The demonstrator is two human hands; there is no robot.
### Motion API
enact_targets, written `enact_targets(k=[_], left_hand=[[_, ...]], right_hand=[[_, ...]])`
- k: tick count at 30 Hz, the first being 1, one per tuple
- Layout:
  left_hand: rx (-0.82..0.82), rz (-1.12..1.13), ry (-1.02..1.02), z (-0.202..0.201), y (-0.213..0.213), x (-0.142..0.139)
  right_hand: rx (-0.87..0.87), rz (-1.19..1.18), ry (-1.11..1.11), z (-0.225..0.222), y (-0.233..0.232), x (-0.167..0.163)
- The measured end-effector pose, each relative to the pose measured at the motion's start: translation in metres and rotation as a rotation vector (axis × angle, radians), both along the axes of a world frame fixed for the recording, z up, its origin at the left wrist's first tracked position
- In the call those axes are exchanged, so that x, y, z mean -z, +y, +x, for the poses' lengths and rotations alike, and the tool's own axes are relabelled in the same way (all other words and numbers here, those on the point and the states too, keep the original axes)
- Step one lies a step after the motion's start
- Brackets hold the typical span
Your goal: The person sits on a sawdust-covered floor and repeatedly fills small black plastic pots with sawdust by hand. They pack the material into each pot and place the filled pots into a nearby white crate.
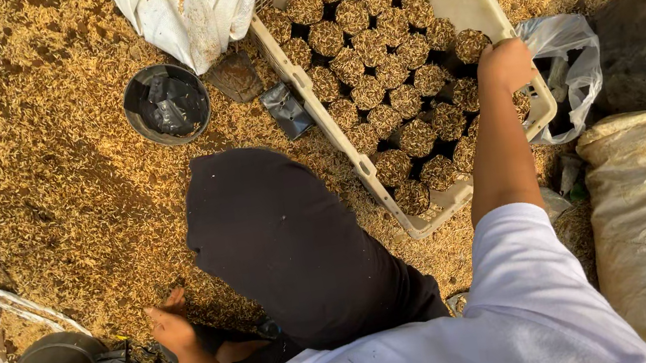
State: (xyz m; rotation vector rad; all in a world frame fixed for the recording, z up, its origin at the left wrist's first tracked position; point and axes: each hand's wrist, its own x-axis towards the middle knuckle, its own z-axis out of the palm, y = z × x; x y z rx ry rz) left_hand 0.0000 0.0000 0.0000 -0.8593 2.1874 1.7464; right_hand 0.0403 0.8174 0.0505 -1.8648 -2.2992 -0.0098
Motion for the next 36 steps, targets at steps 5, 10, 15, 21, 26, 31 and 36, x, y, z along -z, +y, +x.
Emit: enact_targets(k=[5,10,15,21,26,31,36], left_hand=[[0.087,-0.104,-0.021,0.008,0.001,-0.014],[-0.003,-0.102,0.026,0.005,0.007,-0.001],[-0.034,-0.227,0.037,0.010,0.032,-0.004],[-0.033,-0.821,0.001,-0.014,0.052,0.000],[-0.112,-0.773,-0.101,-0.009,0.045,-0.012],[-0.084,-0.667,-0.390,-0.008,0.051,-0.010],[0.186,-0.685,-0.075,-0.004,0.077,-0.010]], right_hand=[[-0.140,0.142,-0.248,0.015,-0.001,-0.001],[-0.226,0.106,-0.375,0.003,0.009,-0.006],[-0.573,0.518,-0.127,-0.028,-0.009,-0.028],[-1.345,0.221,0.427,-0.180,-0.144,-0.066],[-1.560,-0.411,0.384,-0.269,-0.316,-0.064],[-1.536,-0.143,0.181,-0.307,-0.380,-0.034],[-1.435,-0.059,-0.092,-0.334,-0.369,-0.002]])
